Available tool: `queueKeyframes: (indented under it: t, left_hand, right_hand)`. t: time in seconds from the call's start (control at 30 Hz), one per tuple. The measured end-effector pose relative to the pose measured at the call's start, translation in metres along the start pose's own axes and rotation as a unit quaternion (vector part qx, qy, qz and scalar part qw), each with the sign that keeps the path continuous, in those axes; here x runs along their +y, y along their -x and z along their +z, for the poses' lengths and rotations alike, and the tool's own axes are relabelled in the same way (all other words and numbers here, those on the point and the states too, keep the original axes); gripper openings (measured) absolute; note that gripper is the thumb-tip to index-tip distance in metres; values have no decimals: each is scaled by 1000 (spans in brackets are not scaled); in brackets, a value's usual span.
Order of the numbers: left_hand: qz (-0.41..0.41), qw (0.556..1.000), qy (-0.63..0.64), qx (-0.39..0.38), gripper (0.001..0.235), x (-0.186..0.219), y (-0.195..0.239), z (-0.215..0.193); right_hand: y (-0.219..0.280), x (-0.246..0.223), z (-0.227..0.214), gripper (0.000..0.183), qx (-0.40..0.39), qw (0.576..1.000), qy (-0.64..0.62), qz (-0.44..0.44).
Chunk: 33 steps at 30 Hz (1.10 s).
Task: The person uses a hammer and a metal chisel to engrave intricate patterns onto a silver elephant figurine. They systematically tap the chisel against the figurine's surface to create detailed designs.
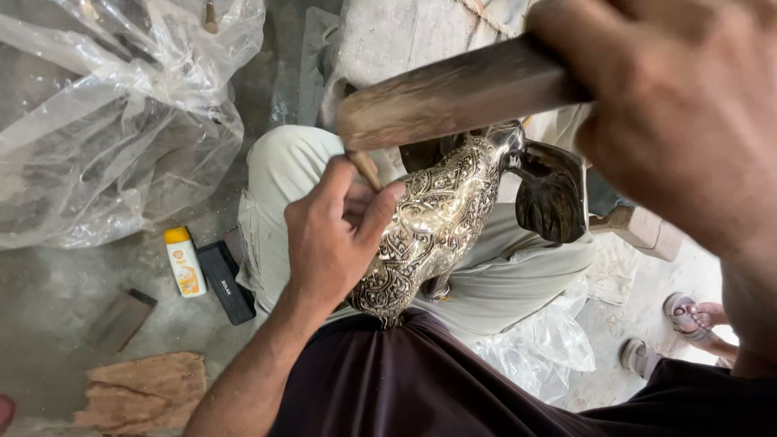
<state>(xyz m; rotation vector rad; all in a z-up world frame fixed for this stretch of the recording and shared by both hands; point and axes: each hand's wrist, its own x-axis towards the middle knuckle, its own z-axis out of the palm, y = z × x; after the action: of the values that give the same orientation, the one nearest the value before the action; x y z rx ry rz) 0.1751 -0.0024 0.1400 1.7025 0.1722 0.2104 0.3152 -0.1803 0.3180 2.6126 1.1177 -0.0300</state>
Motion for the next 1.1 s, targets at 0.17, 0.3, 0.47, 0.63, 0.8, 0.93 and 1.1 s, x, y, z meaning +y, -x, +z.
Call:
queueKeyframes:
  t: [0.17, 0.3, 0.47, 0.63, 0.8, 0.93, 1.1]
  left_hand:
    - [11, 999, 6, -31, 24, -3, -3, -4]
    - [110, 992, -57, -29, 26, -2, -3, -2]
    - [41, 996, -24, -75, 32, -4, -9, -3]
    - [105, 990, -71, -66, 33, 4, -10, -1]
    - [23, 988, -80, -127, 33, 11, -15, -5]
    - [124, 985, -91, -85, 34, 16, -11, -2]
    - [77, 986, -99, -109, 38, 21, -17, -3]
  right_hand:
    - [23, 6, -1, 32, 82, 992, -98, 1]
    - [35, 1, -9, 32, 110, 992, 50, -44]
    - [43, -3, -4, 39, 117, 989, -92, 27]
    - [57, 7, 8, 35, 157, 980, 122, -20]
    - [68, 9, 13, 46, 102, 982, -117, 107]
    - [73, 8, 23, 42, 100, 990, 94, 41]
    - [80, 11, 40, 51, 96, 992, 55, 58]
